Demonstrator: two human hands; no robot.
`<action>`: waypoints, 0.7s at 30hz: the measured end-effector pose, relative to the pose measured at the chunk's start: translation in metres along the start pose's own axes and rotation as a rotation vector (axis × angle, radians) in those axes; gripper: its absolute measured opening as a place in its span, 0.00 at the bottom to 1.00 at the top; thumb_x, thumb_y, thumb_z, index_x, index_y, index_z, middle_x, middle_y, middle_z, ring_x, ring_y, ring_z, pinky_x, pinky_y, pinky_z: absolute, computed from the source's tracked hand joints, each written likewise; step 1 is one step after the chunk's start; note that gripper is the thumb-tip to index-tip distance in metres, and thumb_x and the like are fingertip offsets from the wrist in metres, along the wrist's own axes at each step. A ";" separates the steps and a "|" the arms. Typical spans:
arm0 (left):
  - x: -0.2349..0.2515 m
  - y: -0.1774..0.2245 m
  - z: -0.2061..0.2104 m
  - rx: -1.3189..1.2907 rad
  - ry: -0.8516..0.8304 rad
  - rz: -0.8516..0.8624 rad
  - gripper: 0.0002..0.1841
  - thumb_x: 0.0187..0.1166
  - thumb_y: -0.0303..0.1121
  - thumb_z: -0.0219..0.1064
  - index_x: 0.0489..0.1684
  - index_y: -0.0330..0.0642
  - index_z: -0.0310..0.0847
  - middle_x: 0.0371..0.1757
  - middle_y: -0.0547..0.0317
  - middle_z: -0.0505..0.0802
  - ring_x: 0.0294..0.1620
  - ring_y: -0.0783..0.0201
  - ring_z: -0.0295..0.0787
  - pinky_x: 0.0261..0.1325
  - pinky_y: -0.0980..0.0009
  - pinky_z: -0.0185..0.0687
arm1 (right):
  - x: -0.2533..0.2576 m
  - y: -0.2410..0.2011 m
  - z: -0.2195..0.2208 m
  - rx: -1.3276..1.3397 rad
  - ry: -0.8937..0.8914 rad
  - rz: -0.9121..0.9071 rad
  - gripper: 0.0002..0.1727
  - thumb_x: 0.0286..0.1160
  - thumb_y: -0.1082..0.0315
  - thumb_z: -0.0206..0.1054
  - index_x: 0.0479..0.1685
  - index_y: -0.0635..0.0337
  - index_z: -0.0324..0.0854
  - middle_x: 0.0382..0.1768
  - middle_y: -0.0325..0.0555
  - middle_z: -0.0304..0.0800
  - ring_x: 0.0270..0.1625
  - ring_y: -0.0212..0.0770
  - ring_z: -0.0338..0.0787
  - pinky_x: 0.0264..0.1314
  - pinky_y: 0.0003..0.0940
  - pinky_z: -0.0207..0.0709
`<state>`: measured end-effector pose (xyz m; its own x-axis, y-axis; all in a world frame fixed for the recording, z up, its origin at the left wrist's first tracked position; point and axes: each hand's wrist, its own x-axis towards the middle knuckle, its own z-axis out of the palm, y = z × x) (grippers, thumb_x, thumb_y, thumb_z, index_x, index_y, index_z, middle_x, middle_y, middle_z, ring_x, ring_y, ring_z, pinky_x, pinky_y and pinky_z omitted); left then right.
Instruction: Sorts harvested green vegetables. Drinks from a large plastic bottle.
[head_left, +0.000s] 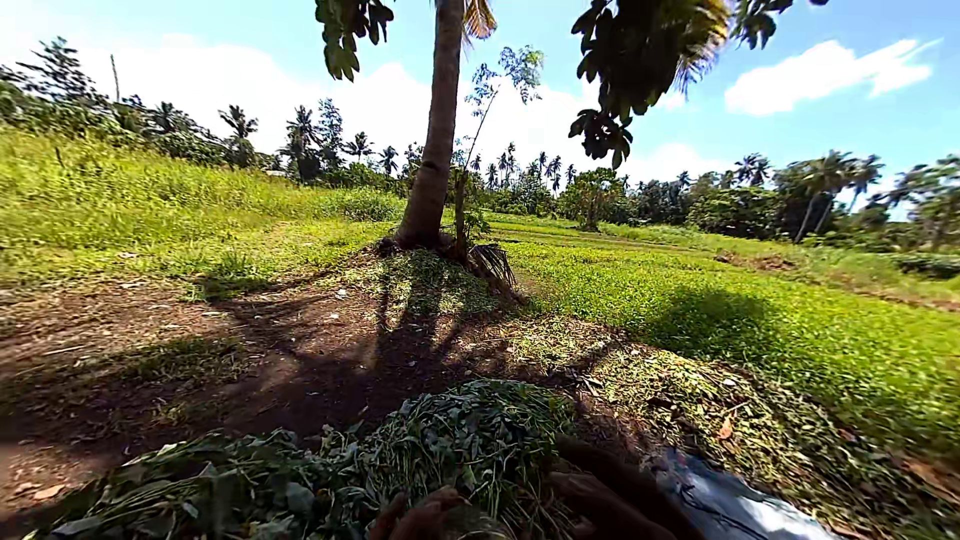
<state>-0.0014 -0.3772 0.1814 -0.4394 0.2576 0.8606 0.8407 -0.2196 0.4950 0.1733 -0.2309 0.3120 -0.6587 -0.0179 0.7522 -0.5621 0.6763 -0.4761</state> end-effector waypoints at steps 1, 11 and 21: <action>0.006 -0.002 -0.005 -0.024 0.008 0.021 0.24 0.80 0.46 0.70 0.68 0.44 0.75 0.62 0.51 0.93 0.70 0.63 0.86 0.82 0.53 0.69 | -0.003 0.008 -0.006 0.004 0.029 0.029 0.49 0.58 0.33 0.80 0.76 0.57 0.78 0.84 0.59 0.70 0.77 0.45 0.82 0.63 0.42 0.90; 0.061 0.005 -0.023 -0.025 0.152 0.292 0.16 0.87 0.44 0.61 0.71 0.59 0.75 0.66 0.68 0.92 0.75 0.70 0.82 0.83 0.62 0.71 | -0.026 0.090 -0.010 -0.039 0.029 0.426 0.29 0.78 0.59 0.72 0.72 0.69 0.79 0.79 0.66 0.74 0.65 0.53 0.90 0.57 0.47 0.90; 0.100 0.005 -0.029 -0.077 0.128 0.506 0.16 0.95 0.41 0.48 0.71 0.59 0.76 0.68 0.74 0.90 0.79 0.75 0.77 0.85 0.70 0.67 | -0.053 0.182 0.010 -0.091 -0.034 0.856 0.26 0.85 0.53 0.64 0.70 0.67 0.82 0.63 0.65 0.89 0.55 0.58 0.94 0.64 0.59 0.85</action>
<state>-0.0500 -0.3800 0.2734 -0.0237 -0.0147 0.9996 0.9341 -0.3565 0.0169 0.1008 -0.1144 0.1808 -0.8528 0.5042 0.1364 0.1760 0.5233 -0.8337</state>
